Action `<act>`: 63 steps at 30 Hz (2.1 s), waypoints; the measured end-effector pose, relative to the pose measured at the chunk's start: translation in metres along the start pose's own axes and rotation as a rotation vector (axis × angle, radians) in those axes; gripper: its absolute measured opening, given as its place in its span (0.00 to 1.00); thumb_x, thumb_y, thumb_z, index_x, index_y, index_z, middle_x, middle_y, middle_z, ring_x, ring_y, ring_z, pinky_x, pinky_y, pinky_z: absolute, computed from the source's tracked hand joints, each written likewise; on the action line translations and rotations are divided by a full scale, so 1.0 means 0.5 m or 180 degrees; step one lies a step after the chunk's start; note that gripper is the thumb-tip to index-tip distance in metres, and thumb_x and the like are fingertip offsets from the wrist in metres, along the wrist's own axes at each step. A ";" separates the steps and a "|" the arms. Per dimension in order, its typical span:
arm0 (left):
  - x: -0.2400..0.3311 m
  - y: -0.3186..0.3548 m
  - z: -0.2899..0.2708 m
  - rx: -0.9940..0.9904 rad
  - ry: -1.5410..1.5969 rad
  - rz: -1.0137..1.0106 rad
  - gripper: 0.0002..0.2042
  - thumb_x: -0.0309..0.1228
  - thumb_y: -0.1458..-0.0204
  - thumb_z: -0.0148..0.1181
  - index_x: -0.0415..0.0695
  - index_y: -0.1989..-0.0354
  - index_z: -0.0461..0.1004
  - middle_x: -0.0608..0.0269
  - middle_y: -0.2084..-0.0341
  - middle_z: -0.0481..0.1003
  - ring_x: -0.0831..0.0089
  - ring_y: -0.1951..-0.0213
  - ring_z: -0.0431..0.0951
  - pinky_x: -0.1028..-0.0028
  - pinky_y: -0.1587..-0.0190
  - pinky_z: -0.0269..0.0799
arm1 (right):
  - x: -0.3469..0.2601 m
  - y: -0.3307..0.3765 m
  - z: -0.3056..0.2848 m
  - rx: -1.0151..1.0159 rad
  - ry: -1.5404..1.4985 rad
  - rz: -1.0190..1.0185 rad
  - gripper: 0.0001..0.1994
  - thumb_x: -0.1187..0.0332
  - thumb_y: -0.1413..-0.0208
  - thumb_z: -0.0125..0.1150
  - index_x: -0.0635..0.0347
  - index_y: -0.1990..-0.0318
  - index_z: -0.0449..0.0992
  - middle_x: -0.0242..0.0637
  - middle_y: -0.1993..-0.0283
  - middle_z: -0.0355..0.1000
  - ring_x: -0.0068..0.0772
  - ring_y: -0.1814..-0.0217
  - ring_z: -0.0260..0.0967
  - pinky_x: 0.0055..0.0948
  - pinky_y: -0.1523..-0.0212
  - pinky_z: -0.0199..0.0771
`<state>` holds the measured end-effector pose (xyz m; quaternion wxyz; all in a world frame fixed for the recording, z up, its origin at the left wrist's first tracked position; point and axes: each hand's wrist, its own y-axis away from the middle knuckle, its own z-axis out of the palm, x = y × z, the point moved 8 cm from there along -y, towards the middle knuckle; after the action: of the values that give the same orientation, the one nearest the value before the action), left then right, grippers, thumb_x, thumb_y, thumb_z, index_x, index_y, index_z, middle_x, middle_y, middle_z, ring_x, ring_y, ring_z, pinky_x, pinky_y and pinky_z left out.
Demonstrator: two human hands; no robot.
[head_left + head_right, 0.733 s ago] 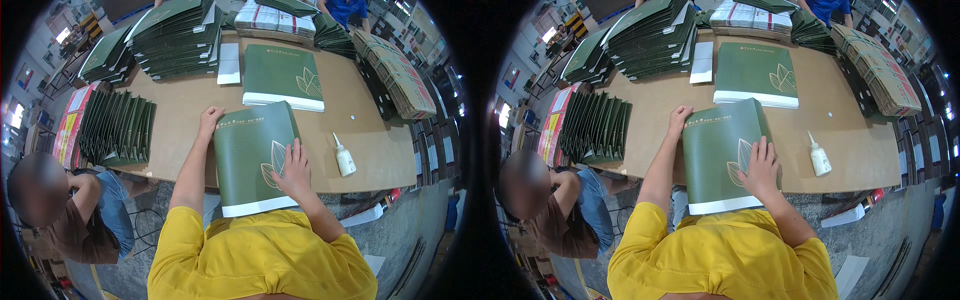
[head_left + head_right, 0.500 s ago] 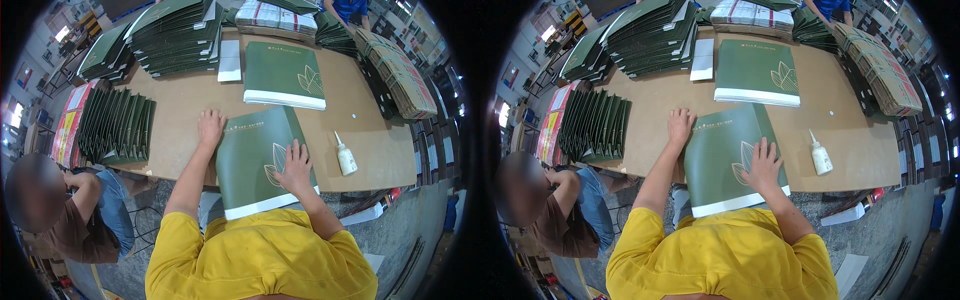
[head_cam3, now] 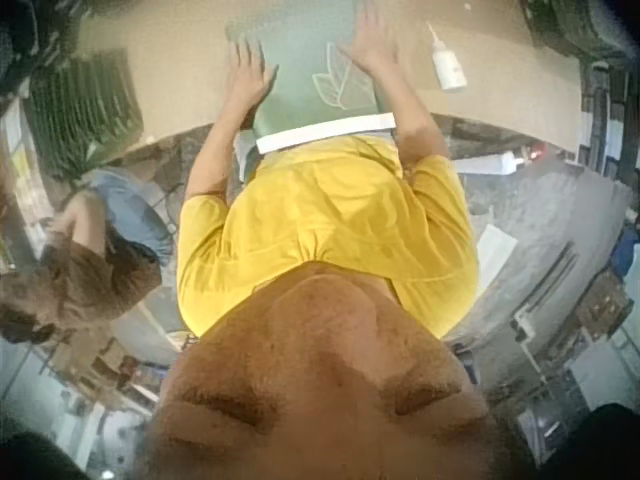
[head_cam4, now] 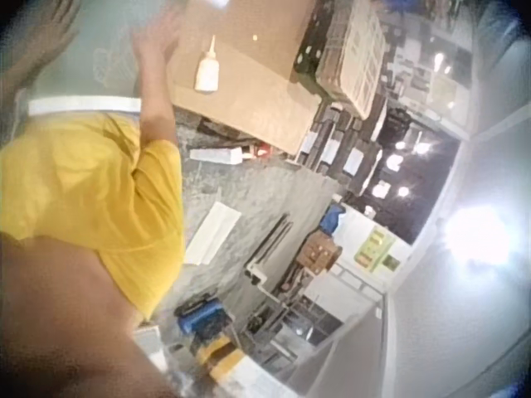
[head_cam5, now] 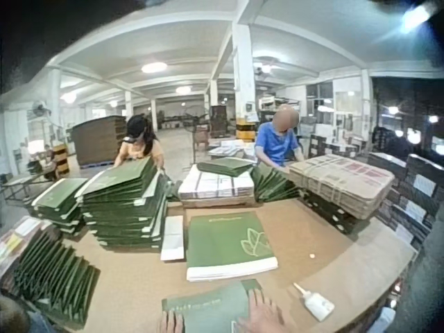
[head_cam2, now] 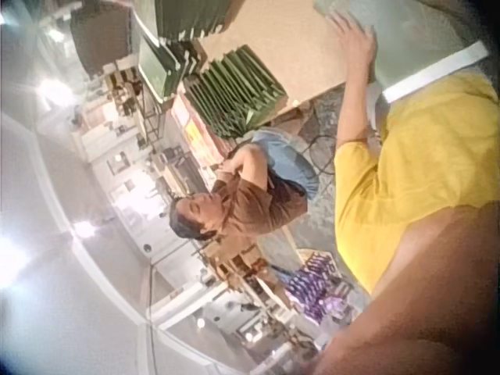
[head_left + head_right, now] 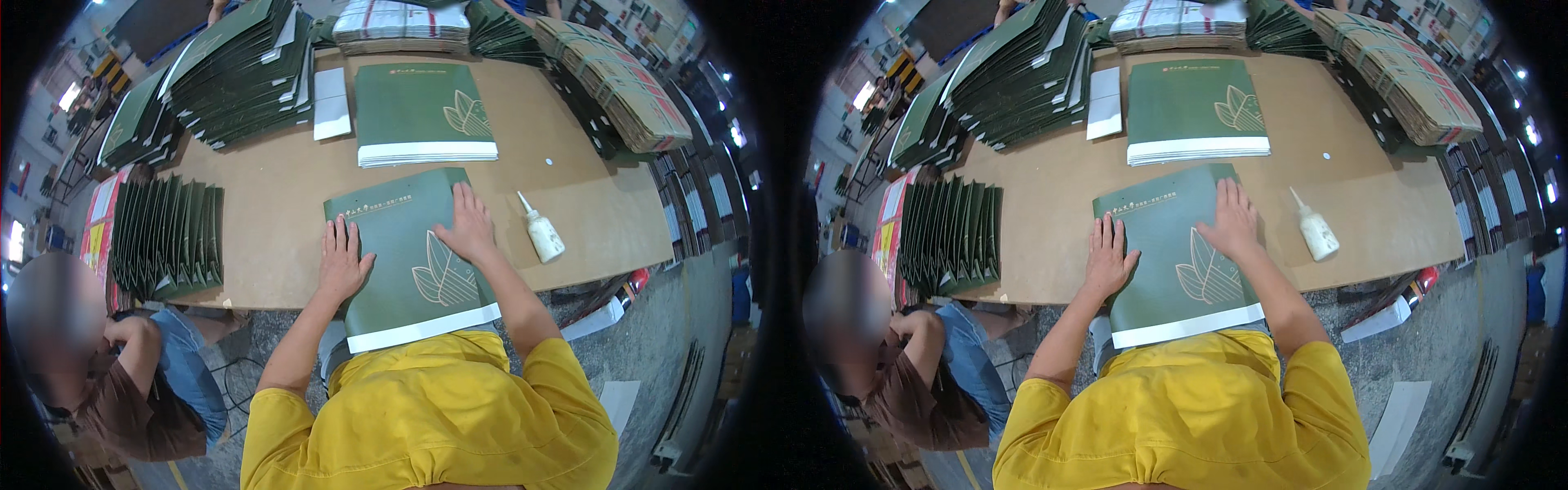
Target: Folding and gluing the edges of large green paper folders or book covers at a work table.
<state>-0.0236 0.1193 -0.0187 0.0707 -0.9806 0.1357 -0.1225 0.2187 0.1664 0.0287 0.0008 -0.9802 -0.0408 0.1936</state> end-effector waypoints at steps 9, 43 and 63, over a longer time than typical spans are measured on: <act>-0.003 -0.135 -0.017 0.0401 -0.0176 -0.0484 0.21 0.45 0.52 0.54 0.42 0.56 0.70 0.44 0.49 0.64 0.51 0.52 0.65 0.57 0.52 0.62 | 0.084 -0.094 0.065 -0.0381 0.0380 0.0560 0.45 0.41 0.49 0.50 0.68 0.34 0.46 0.51 0.29 0.41 0.51 0.27 0.36 0.51 0.34 0.41; -0.108 0.042 -0.024 0.0455 0.2796 -0.1822 0.19 0.36 0.44 0.51 0.28 0.56 0.69 0.43 0.67 0.74 0.47 0.62 0.73 0.57 0.57 0.67 | 0.076 0.008 0.019 0.0203 -0.0815 0.0744 0.34 0.44 0.49 0.54 0.67 0.45 0.65 0.53 0.43 0.61 0.52 0.36 0.51 0.49 0.38 0.51; -0.029 -0.097 0.007 0.0016 0.1491 -0.1459 0.21 0.24 0.51 0.56 0.42 0.47 0.64 0.45 0.62 0.75 0.51 0.61 0.76 0.57 0.59 0.70 | 0.129 -0.077 0.038 0.0703 0.0174 0.0581 0.15 0.63 0.49 0.56 0.60 0.56 0.72 0.48 0.49 0.68 0.47 0.48 0.65 0.43 0.53 0.65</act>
<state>-0.0242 0.1699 -0.0171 0.0105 -0.9306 -0.0764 -0.3579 0.2679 0.2097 -0.0128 0.0922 -0.9787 0.0700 0.1694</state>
